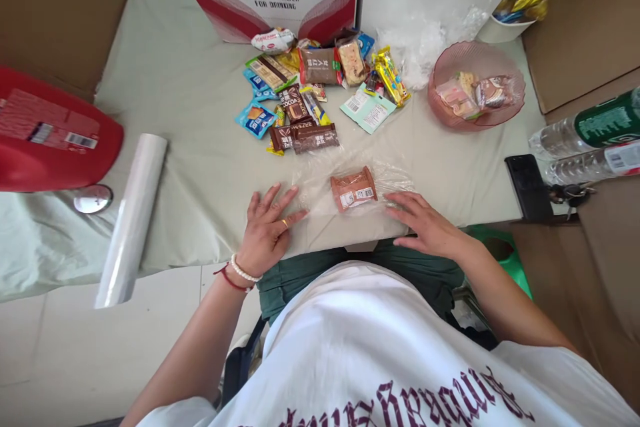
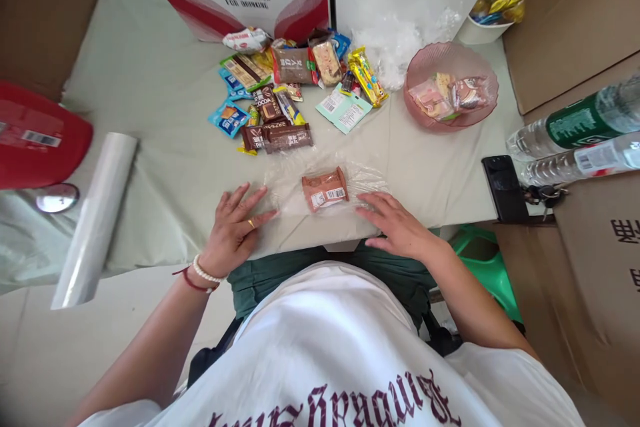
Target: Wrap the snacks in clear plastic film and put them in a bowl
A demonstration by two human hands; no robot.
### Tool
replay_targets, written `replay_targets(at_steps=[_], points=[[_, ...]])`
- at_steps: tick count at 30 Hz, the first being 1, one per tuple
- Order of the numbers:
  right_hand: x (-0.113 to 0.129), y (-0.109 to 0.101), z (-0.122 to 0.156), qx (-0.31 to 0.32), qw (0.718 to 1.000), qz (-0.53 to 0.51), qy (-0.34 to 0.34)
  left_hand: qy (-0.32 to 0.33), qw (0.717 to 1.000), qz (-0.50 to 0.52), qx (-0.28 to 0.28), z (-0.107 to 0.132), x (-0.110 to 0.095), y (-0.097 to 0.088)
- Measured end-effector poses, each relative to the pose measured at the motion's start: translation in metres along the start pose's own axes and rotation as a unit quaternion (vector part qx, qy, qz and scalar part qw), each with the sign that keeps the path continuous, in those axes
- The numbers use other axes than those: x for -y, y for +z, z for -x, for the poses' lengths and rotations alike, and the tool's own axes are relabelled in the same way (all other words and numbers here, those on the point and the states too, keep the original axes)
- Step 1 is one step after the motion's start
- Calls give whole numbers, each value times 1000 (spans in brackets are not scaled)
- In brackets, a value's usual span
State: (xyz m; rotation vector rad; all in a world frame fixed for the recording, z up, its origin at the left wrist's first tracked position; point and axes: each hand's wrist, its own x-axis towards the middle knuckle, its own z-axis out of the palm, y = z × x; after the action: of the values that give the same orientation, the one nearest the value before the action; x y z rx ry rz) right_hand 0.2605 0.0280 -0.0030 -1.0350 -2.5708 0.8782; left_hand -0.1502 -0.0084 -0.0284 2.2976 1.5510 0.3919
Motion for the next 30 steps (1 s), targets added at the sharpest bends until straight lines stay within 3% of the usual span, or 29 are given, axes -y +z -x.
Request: replay_targets(at_steps=[4,9,14,16,20,24,27,30], points=[[-5,7,-2,-46,998,-34,-3,7,1000,10,27,1,-7,-3],[-4,-28,-29,-46,995,-85,-16,-68,997,5,-46,-15,-28,7],[-5,-56,-61,-21,994,-102,-10,-98,985,75,-124,-29,-38,16],[-11,-56,-71,-37,993,-107,22,-122,976,90,-159,-31,-35,19],[-30,-43,-90,-63,982,-82,155,-198,955,64,-213,-39,-26,24],[-35,-45,-108,-71,970,68,224,-258,940,32,-223,-52,-20,29],[-25,-55,-129,-131,962,156,181,-270,934,36,-234,-61,-19,30],[-16,-57,-157,-102,978,155,93,-224,938,65,-257,-65,-20,28]])
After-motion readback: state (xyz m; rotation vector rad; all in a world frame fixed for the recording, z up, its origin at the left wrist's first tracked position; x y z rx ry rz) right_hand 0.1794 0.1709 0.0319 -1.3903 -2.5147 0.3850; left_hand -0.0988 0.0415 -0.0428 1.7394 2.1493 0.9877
